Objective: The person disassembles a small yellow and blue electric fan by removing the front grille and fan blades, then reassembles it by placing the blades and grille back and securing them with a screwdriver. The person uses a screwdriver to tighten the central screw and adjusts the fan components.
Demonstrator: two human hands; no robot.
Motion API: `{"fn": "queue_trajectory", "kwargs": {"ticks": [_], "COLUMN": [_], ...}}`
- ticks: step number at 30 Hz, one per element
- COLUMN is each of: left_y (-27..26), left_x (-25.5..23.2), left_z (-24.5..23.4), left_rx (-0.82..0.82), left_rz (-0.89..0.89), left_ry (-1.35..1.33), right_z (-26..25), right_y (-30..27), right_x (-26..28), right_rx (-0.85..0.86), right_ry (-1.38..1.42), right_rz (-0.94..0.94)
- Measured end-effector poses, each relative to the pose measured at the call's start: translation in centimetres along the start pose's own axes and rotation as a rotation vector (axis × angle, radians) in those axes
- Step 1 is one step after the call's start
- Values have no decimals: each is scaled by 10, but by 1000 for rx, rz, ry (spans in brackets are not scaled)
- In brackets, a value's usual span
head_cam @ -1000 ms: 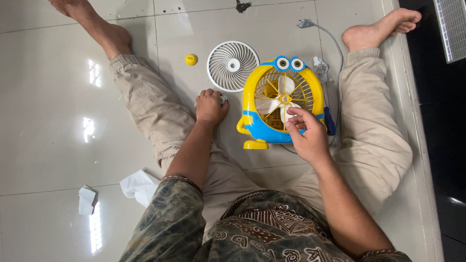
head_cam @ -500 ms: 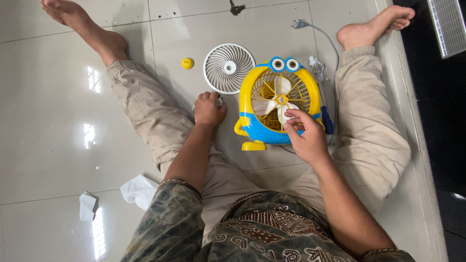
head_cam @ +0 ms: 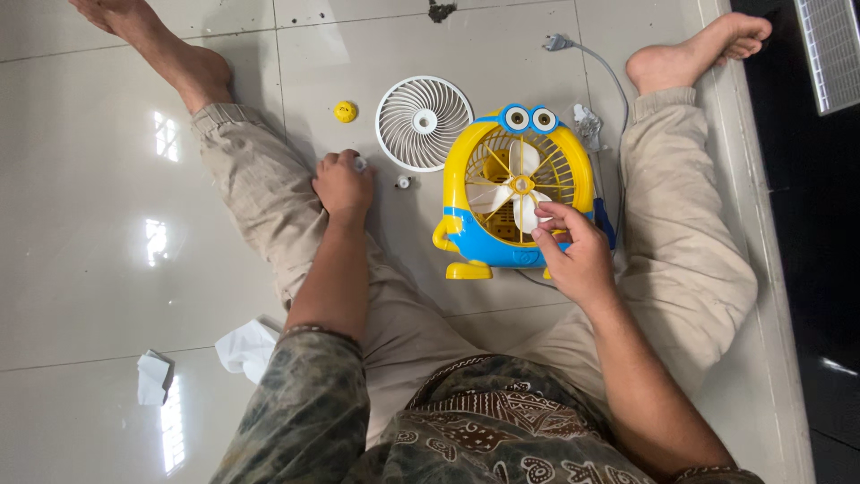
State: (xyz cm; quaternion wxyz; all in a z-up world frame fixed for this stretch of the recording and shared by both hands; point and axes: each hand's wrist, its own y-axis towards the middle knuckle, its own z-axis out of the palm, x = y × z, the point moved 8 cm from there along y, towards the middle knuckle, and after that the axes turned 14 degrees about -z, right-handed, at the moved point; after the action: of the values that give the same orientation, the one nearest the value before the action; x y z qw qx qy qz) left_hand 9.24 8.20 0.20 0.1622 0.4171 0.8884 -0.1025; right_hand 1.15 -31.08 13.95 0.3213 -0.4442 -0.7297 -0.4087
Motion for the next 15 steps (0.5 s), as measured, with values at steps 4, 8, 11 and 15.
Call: {"fn": "queue_trajectory", "kwargs": {"ticks": [4, 8, 11, 15], "left_y": [4, -11, -33, -62], "left_x": [-5, -17, -37, -56], "left_z": [10, -6, -6, 3], "left_rx": [87, -29, 29, 113], "left_rz": [-8, 104, 291, 447], "left_ry": [139, 64, 91, 101], "right_z": [-6, -6, -3, 7], "right_y": [1, -4, -2, 1], "right_x": [-3, -9, -9, -5], "right_rx": [-22, -27, -24, -16], "right_ry": [-23, -1, 8, 38], "right_rz": [18, 31, 22, 12]}}
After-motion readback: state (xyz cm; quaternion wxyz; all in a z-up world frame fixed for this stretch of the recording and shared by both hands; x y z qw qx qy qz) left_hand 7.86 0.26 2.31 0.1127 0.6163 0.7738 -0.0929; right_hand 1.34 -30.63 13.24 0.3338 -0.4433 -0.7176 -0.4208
